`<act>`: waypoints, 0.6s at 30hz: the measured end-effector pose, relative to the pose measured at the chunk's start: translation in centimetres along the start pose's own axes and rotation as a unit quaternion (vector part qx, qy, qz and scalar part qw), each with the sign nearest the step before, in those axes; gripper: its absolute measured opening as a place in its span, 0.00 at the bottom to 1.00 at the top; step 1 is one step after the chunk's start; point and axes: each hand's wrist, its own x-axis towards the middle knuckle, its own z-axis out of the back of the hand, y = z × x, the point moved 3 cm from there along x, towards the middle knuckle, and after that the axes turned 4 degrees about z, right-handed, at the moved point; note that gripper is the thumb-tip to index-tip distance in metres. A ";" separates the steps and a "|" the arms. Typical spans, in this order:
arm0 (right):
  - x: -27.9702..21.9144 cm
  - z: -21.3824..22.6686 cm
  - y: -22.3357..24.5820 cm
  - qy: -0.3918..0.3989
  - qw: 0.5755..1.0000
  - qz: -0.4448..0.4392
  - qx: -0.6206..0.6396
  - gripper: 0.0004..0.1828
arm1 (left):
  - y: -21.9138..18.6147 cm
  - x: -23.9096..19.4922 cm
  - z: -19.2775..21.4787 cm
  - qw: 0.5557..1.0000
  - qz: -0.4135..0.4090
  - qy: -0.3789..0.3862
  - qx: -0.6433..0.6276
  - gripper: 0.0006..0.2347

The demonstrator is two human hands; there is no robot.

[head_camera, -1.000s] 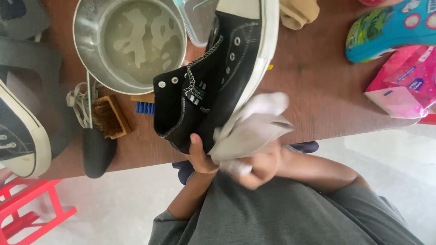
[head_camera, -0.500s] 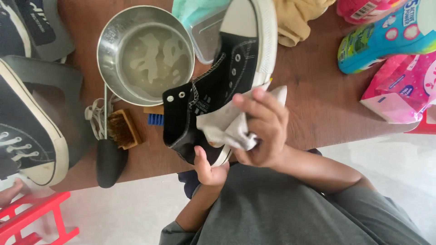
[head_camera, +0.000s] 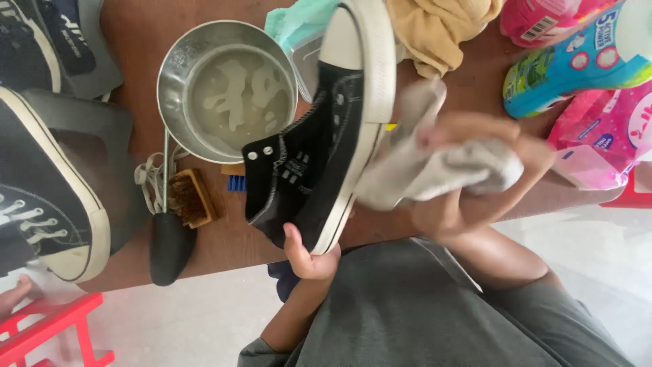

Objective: The person wipes a black canvas sneaker with a cloth, then removes the laces and scrubs them with a brush and water. The shoe is placed on the table while the laces are cleaned separately.

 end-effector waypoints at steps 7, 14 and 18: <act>0.3 -5.8 -1.2 0.292 0.825 0.259 -0.408 0.07 | -1.2 1.0 -2.6 0.800 0.388 -0.054 -0.454 0.13; -2.5 -4.6 -2.4 0.413 0.840 0.151 -0.317 0.14 | -3.9 7.6 -5.1 0.827 0.316 -0.059 -0.460 0.15; -1.0 -5.2 -1.8 0.416 0.870 0.106 -0.244 0.18 | -4.2 10.3 -5.7 0.757 0.350 0.044 -0.550 0.21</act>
